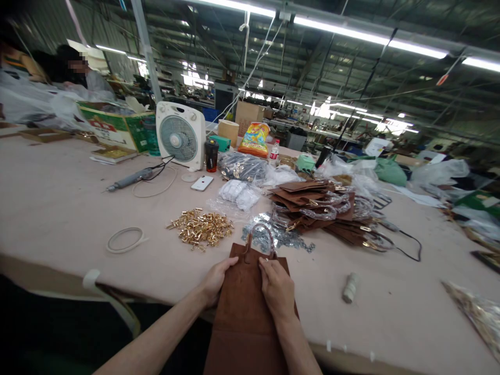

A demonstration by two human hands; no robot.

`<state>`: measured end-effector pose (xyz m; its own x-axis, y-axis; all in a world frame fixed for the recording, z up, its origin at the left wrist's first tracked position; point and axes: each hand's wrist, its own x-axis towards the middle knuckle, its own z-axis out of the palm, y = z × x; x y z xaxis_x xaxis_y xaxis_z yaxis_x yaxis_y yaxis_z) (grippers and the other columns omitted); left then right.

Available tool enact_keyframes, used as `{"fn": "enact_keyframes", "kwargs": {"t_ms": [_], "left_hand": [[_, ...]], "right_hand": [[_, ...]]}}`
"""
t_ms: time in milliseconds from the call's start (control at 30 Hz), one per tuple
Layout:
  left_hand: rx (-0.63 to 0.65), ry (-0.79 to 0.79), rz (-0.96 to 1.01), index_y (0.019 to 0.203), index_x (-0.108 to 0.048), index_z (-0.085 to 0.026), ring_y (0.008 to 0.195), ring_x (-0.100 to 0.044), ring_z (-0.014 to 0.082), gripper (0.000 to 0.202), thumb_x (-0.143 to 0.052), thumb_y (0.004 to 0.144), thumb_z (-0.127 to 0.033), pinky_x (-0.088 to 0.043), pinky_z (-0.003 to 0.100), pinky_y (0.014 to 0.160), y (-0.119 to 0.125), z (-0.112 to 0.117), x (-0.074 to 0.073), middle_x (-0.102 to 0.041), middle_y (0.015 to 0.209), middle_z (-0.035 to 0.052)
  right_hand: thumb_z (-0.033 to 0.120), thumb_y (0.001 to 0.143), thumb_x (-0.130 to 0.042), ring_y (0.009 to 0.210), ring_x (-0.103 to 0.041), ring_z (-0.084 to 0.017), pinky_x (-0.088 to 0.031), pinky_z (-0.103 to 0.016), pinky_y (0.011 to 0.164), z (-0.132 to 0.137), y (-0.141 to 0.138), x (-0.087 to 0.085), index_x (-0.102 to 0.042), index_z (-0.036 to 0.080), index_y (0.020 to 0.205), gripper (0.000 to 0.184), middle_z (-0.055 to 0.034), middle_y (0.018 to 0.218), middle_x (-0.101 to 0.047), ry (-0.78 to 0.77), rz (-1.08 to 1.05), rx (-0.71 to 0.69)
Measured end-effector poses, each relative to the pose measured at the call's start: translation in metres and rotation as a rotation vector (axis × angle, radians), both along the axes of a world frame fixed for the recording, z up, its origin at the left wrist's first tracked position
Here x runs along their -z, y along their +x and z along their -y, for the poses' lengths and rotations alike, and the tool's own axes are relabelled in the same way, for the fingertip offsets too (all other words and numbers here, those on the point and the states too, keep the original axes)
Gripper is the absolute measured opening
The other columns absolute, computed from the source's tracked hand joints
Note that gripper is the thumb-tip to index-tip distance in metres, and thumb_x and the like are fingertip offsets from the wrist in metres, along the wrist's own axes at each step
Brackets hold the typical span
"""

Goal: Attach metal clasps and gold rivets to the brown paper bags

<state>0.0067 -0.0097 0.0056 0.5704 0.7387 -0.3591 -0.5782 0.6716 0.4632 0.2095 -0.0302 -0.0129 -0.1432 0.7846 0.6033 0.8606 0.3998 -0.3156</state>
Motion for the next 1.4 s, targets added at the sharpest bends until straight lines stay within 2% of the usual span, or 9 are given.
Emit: {"fn": "enact_keyframes", "kwargs": {"t_ms": [267, 433, 633, 867, 967, 1067, 1200, 1267, 1400], "left_hand": [[0.006, -0.008, 0.029, 0.127, -0.069, -0.006, 0.105, -0.077, 0.0337, 0.046, -0.062, 0.093, -0.037, -0.056, 0.046, 0.103, -0.001, 0.0, 0.002, -0.081, 0.104, 0.0173], [-0.022, -0.016, 0.035, 0.127, -0.069, -0.005, 0.108, -0.076, 0.033, 0.045, -0.06, 0.094, -0.034, -0.055, 0.045, 0.105, -0.001, 0.002, 0.003, -0.081, 0.106, 0.0176], [-0.004, 0.006, 0.009, 0.123, -0.071, -0.006, 0.106, -0.077, 0.0348, 0.044, -0.063, 0.091, -0.035, -0.056, 0.047, 0.104, -0.001, 0.001, 0.006, -0.081, 0.105, 0.0181], [-0.127, 0.291, -0.102, 0.105, -0.074, -0.008, 0.098, -0.076, 0.0343, 0.036, -0.072, 0.073, -0.025, -0.056, 0.044, 0.098, 0.005, -0.002, 0.012, -0.08, 0.099, 0.0159], [-0.234, 0.464, -0.187, 0.118, -0.069, -0.011, 0.11, -0.071, 0.035, 0.054, -0.074, 0.065, -0.017, -0.052, 0.043, 0.102, 0.002, 0.001, 0.008, -0.077, 0.115, 0.0151], [-0.416, 0.593, -0.477, 0.136, -0.06, -0.017, 0.126, -0.061, 0.0338, 0.075, -0.076, 0.062, -0.01, -0.044, 0.04, 0.11, -0.006, 0.007, 0.001, -0.07, 0.131, 0.0133], [-0.41, 0.8, -0.81, 0.108, -0.073, -0.021, 0.109, -0.063, 0.0332, 0.04, -0.076, 0.069, -0.014, -0.045, 0.042, 0.104, -0.013, 0.01, -0.004, -0.073, 0.112, 0.0115], [-0.408, 0.793, -0.907, 0.091, -0.072, -0.021, 0.099, -0.063, 0.0322, 0.024, -0.079, 0.069, -0.016, -0.045, 0.041, 0.099, -0.012, 0.008, -0.003, -0.073, 0.098, 0.009], [-0.436, 0.723, -0.913, 0.08, -0.066, -0.022, 0.088, -0.061, 0.0292, 0.016, -0.081, 0.077, -0.026, -0.043, 0.04, 0.097, -0.01, 0.003, 0.003, -0.067, 0.081, 0.0047]], "right_hand": [[0.018, 0.106, -0.045, 0.101, -0.071, -0.022, -0.058, -0.03, 0.084, 0.007, -0.005, 0.006, -0.071, 0.022, 0.131, 0.037, -0.0093, 0.112, -0.075, 0.036, 0.147, 0.054], [0.002, 0.094, -0.041, 0.116, -0.065, -0.029, -0.058, -0.042, 0.098, 0.02, -0.011, 0.012, -0.055, 0.023, 0.151, 0.063, -0.01, 0.131, -0.071, 0.012, 0.223, 0.002], [-0.006, 0.082, -0.04, 0.119, -0.062, -0.031, -0.056, -0.045, 0.101, 0.026, -0.02, 0.016, -0.042, 0.023, 0.161, 0.084, -0.01, 0.137, -0.068, 0.019, 0.272, 0.042], [0.011, 0.095, -0.042, 0.13, -0.057, -0.033, -0.051, -0.051, 0.107, 0.026, -0.011, 0.039, -0.049, 0.024, 0.157, 0.064, -0.0098, 0.146, -0.061, 0.013, 0.095, 0.036], [0.019, 0.097, -0.043, 0.128, -0.059, -0.033, -0.052, -0.053, 0.105, 0.02, -0.003, 0.048, -0.052, 0.024, 0.153, 0.057, -0.0101, 0.144, -0.062, 0.052, 0.06, -0.023], [0.027, 0.101, -0.044, 0.125, -0.062, -0.032, -0.054, -0.051, 0.102, 0.016, 0.002, 0.052, -0.059, 0.025, 0.146, 0.048, -0.0099, 0.14, -0.066, 0.075, 0.015, -0.075], [0.034, 0.103, -0.047, 0.125, -0.063, -0.032, -0.054, -0.051, 0.104, 0.022, 0.001, 0.048, -0.067, 0.022, 0.137, 0.041, -0.0102, 0.14, -0.066, 0.015, -0.035, -0.079], [0.036, 0.104, -0.048, 0.127, -0.062, -0.031, -0.053, -0.051, 0.107, 0.027, -0.003, 0.043, -0.068, 0.021, 0.136, 0.04, -0.0106, 0.14, -0.066, -0.031, -0.063, -0.066], [0.037, 0.105, -0.048, 0.126, -0.064, -0.03, -0.053, -0.05, 0.108, 0.034, -0.008, 0.03, -0.068, 0.021, 0.136, 0.04, -0.0117, 0.136, -0.068, -0.1, -0.153, -0.034]]}}
